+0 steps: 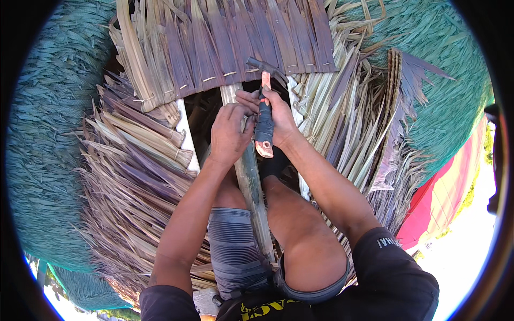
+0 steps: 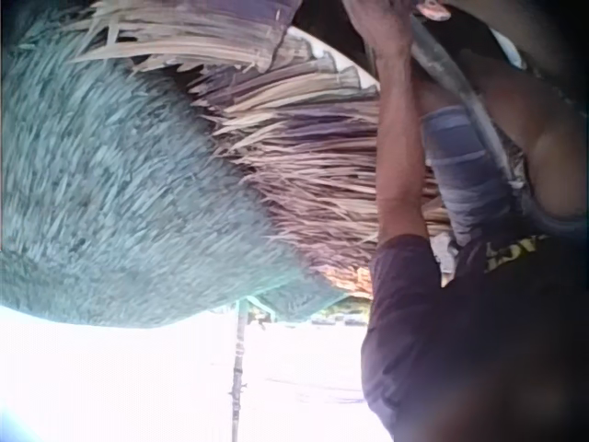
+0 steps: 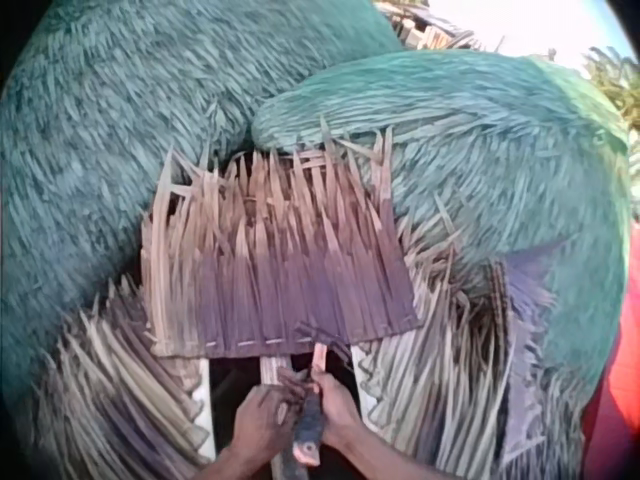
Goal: The person is installing thatch roofing material on a roof structure. They repeatedly position bundles of dried palm leaves, align them with existing layers, and secure them using a hammer and nails. The person occasionally reaches for additional materials from a nearby container.
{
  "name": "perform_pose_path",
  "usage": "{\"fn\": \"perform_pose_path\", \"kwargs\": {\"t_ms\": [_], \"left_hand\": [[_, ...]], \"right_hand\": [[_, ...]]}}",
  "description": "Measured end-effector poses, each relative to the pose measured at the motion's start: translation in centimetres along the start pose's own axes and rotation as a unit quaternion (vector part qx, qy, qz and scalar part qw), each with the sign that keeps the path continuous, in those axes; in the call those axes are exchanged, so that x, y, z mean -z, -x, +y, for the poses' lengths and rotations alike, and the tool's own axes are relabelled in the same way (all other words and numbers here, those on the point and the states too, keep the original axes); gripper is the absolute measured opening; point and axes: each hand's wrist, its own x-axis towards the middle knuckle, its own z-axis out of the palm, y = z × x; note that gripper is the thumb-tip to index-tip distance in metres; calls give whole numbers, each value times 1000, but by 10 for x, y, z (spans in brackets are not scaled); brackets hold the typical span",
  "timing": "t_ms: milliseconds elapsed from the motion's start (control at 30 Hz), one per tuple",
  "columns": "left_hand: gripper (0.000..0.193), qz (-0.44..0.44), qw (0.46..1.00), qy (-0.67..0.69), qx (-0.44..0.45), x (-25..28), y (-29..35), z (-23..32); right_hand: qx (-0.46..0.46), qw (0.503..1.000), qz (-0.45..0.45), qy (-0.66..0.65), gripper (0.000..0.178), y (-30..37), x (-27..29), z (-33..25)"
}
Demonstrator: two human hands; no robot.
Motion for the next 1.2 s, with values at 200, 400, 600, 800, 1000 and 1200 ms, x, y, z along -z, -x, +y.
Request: {"fn": "perform_pose_path", "kwargs": {"t_ms": [200,400,600,800,1000,1200], "left_hand": [[12,93,952,170,239,4,-40,-44],[17,64,993,0,99,-15,-76,-75],[16,22,999,-38,0,-36,-77,-99],[17,17,999,-32,1,-39,-74,-106],[23,6,999,-41,-20,-37,-75,-107],[33,54,998,13,-13,-31,-80,-109]], "right_hand": [[59,886,68,454,40,9,41,-20],[152,712,97,679,47,29,47,-27],[261,675,32,689,38,51,20,-35],[256,681,17,686,22,39,-1,-28],[201,632,40,748,23,30,-3,-26],[114,647,61,751,23,21,-3,-15]]}}
